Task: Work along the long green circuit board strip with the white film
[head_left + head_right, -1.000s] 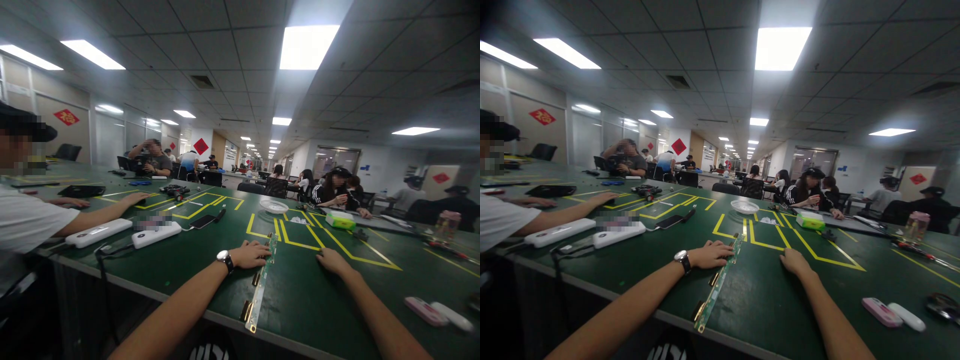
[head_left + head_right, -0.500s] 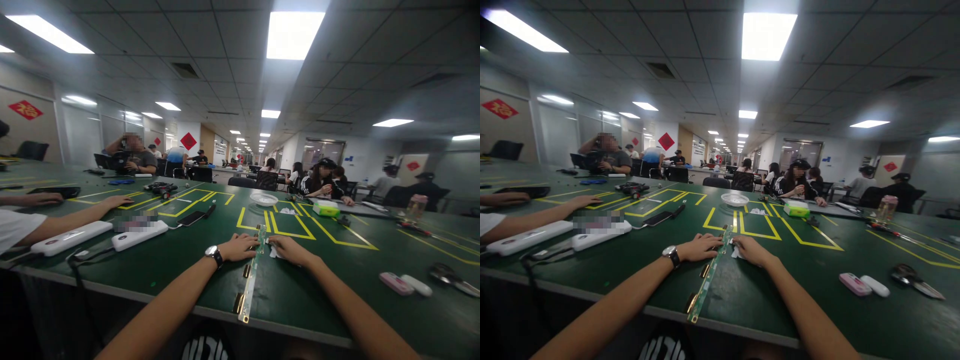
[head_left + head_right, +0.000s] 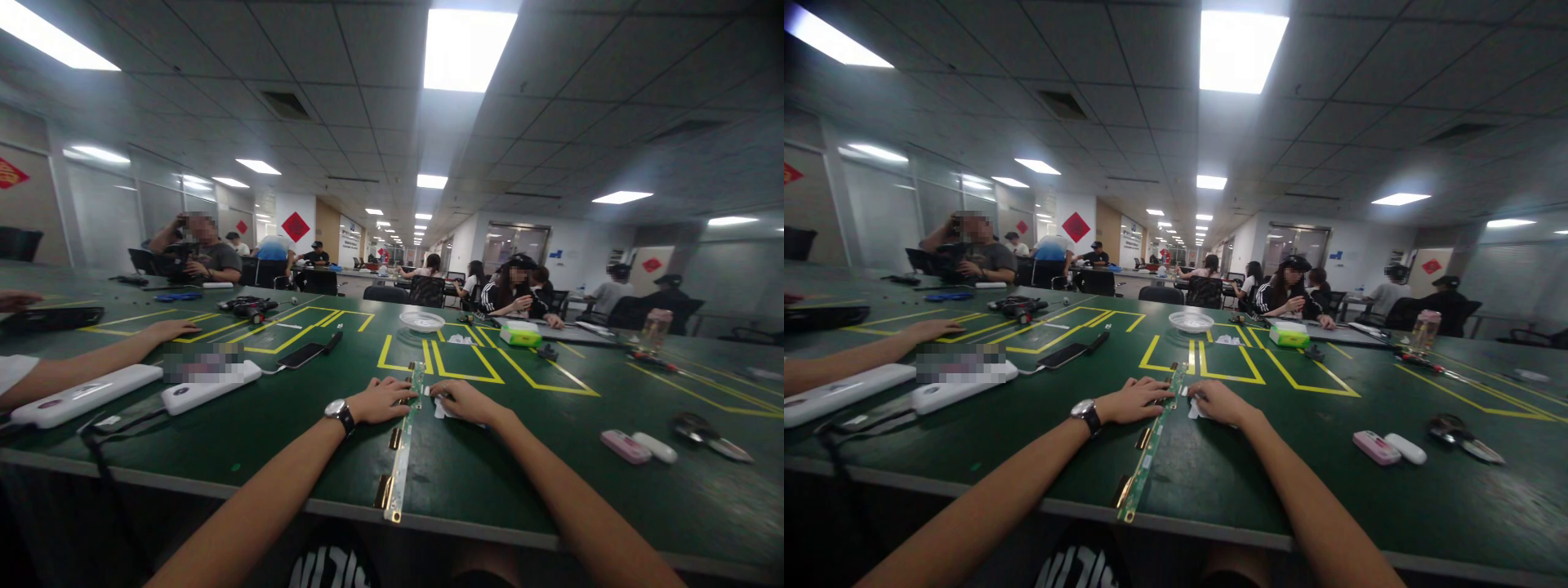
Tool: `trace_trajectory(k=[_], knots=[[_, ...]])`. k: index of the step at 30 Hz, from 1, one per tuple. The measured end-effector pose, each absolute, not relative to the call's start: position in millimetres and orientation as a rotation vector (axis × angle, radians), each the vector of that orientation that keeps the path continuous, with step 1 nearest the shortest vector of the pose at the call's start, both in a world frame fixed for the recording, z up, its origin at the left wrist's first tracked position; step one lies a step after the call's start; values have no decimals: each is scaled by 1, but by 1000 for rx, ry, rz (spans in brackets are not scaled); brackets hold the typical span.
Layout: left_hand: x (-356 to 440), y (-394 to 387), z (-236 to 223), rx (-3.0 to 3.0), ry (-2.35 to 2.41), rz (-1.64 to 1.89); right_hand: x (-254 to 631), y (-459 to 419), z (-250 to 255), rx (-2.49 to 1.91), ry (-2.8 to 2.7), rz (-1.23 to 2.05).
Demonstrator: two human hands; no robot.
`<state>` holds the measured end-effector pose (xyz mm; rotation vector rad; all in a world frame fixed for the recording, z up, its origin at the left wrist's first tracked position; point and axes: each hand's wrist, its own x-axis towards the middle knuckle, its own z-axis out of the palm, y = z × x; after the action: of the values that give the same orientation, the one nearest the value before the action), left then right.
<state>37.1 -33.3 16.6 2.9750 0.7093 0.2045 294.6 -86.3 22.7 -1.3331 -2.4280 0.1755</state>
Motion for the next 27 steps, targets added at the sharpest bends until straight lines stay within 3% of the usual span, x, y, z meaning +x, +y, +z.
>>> trace_trajectory(k=[27], knots=[[39, -31, 13, 2946, 703, 175, 281, -98, 31, -1199, -2495, 258]])
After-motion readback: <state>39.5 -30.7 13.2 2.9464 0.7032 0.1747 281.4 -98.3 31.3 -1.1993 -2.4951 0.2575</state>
